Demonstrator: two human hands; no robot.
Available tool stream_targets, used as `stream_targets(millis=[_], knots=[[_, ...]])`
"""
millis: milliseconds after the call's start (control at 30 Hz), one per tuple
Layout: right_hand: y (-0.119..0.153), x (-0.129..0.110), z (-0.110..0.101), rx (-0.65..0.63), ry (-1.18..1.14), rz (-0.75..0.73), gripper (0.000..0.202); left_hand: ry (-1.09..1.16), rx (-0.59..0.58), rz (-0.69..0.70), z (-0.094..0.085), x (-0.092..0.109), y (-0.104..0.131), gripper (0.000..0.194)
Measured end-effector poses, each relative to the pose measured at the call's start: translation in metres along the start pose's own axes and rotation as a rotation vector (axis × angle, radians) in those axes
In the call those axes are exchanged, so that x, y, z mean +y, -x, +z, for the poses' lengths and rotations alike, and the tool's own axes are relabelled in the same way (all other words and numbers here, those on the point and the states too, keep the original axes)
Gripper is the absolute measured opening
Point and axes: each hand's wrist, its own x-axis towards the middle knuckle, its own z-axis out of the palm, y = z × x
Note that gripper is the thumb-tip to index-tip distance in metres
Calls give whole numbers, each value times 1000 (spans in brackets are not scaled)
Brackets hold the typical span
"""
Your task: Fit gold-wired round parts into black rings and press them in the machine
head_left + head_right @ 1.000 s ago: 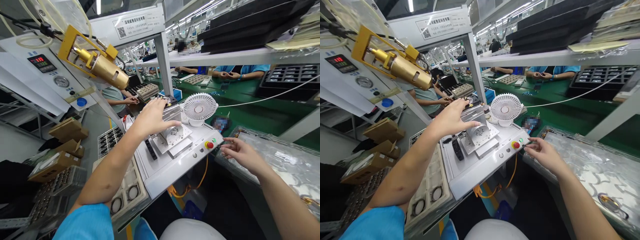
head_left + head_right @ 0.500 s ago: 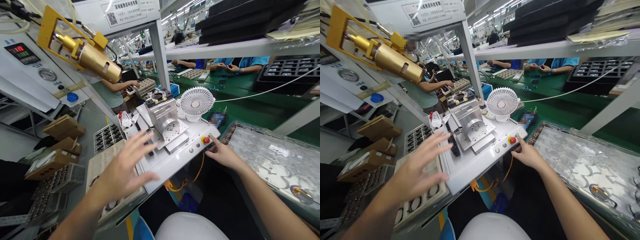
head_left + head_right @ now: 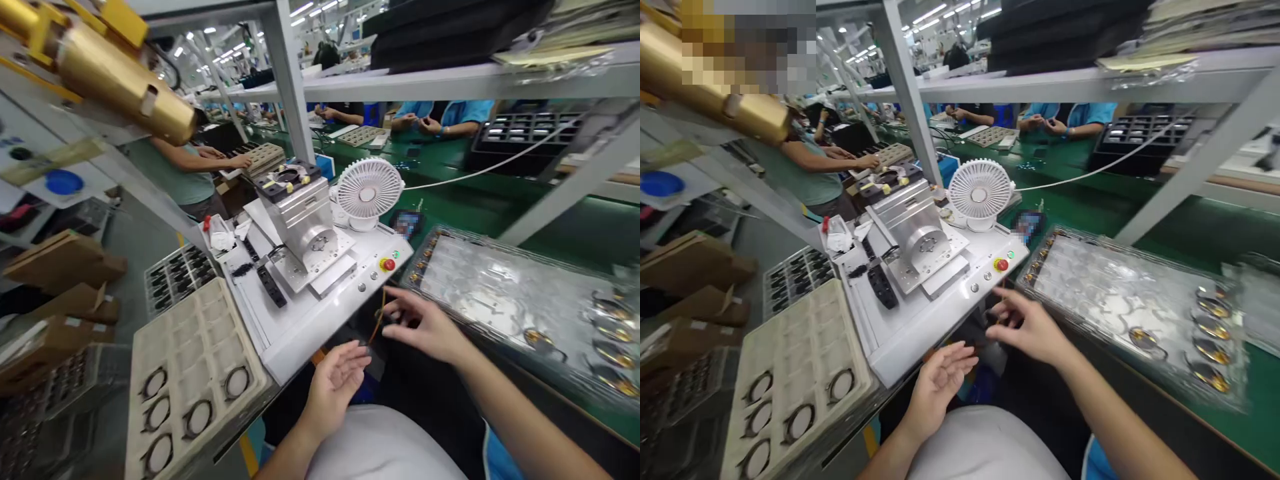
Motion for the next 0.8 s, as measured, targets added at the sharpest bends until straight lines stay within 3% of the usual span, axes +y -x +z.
stream_targets(millis=[100,200,267,333,400,433,533,633,700,800], knots=[[36,-2,39,-34,-150,-192,88,264,-33,-7,7,-20,-11,57],[52,0,68,70,-194,-295,84,352,-52,-4,11,-29,-20,57],[55,2,71,114,-174,-358,79,357,-51,-33,12,-31,-23,57],[53,4,56,73,-68,-410,77,328,-32,-66,11,-30,-25,56],[51,7,19,43,124,-342,73,286,3,-88,7,-28,-24,55],[50,9,-8,69,252,-240,67,264,22,-98,4,-27,-22,54],[51,20,-107,322,688,260,26,209,85,-130,-5,-24,-14,52],[60,33,-201,451,855,533,11,174,157,-140,-9,-23,-5,50],[67,39,-241,466,927,670,11,169,172,-127,-9,-25,-1,48],[73,46,-263,401,968,751,15,168,134,-126,-8,-28,-2,48]])
